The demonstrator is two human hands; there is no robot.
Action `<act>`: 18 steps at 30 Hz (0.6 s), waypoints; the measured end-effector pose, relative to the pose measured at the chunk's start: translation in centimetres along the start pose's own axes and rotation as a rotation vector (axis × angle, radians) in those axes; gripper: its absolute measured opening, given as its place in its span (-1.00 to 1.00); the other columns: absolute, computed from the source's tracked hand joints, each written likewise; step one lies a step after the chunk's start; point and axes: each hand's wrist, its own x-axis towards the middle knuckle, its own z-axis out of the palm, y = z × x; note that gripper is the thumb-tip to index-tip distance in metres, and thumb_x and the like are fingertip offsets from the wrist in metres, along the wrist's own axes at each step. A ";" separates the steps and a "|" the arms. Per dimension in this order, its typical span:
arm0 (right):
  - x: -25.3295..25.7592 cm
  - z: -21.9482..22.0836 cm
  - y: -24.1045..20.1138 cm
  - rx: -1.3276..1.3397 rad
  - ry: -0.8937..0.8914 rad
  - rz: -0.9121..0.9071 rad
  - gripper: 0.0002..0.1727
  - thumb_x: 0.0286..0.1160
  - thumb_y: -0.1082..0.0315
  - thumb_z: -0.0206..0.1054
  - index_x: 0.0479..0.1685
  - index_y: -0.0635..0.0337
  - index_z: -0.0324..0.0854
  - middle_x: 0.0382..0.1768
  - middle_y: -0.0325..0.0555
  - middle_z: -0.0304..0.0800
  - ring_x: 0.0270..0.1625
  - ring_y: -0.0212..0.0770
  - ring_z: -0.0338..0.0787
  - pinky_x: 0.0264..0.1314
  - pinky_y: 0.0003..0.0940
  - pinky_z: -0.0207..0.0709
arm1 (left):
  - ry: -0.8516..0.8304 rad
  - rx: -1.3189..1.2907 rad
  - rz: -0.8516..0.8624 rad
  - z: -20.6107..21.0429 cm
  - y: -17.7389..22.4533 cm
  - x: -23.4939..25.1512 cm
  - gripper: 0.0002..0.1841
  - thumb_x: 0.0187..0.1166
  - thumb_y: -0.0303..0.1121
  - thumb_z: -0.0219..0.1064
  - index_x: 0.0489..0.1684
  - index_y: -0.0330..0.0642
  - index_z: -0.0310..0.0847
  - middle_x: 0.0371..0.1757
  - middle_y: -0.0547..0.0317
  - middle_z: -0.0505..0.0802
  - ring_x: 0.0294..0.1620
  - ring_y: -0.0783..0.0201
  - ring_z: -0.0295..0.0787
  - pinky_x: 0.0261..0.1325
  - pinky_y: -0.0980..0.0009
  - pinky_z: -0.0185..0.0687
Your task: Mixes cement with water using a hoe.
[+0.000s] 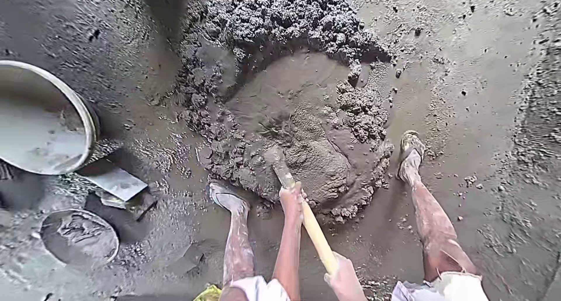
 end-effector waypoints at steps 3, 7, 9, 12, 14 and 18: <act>-0.2 -0.5 -3.8 -0.023 0.042 -0.177 -0.54 0.26 0.26 0.55 0.17 0.25 0.70 -0.09 0.21 0.86 0.02 0.18 0.85 0.16 0.20 0.64 | -0.047 -0.073 0.185 -1.8 5.9 -2.2 -0.84 0.59 -0.61 0.25 -0.01 -0.42 0.39 -0.66 0.13 0.60 -0.78 0.33 0.56 -0.67 0.42 0.63; 5.0 -4.1 -12.6 -0.031 0.221 -0.465 -0.52 0.27 0.19 0.52 0.18 0.20 0.69 -0.11 0.12 0.86 0.01 0.10 0.87 0.14 0.17 0.68 | -0.179 -0.146 0.568 -1.3 14.5 0.1 -0.93 0.50 -0.57 0.21 -0.23 -0.29 0.40 -0.74 0.23 0.62 -0.78 0.31 0.59 -0.62 0.37 0.68; 8.8 -8.0 -17.6 -0.008 0.287 -0.581 -0.52 0.27 0.23 0.52 0.20 0.21 0.66 -0.08 0.12 0.85 0.04 0.10 0.84 0.15 0.18 0.66 | -0.251 -0.146 0.699 0.7 18.4 3.2 -0.92 0.55 -0.41 0.22 -0.18 -0.17 0.44 -0.65 0.28 0.62 -0.69 0.32 0.59 -0.51 0.32 0.68; 13.6 -14.5 -23.1 -0.044 0.340 -0.585 -0.51 0.36 0.20 0.50 0.29 0.15 0.64 0.07 0.13 0.83 0.18 0.11 0.81 0.28 0.21 0.61 | -0.212 -0.195 0.782 6.4 24.1 7.8 -0.91 0.61 -0.39 0.21 -0.30 -0.14 0.44 -0.64 0.30 0.60 -0.71 0.35 0.57 -0.55 0.34 0.69; 15.1 -17.6 -24.1 -0.031 0.357 -0.558 -0.55 0.37 0.23 0.50 0.26 0.12 0.63 0.06 0.15 0.82 0.18 0.13 0.80 0.25 0.24 0.59 | -0.162 -0.230 0.747 10.3 25.9 10.1 -0.88 0.63 -0.42 0.25 -0.31 -0.16 0.42 -0.67 0.28 0.60 -0.75 0.36 0.58 -0.63 0.38 0.68; 12.6 -14.6 -19.0 0.165 0.311 -0.455 -0.43 0.32 0.27 0.52 0.38 0.22 0.60 0.08 0.16 0.81 0.13 0.07 0.82 0.25 0.15 0.64 | -0.049 0.158 0.644 13.3 22.1 10.5 -0.66 0.57 -0.22 0.42 0.02 -0.32 0.51 -0.50 0.08 0.74 -0.59 0.20 0.73 -0.46 0.19 0.78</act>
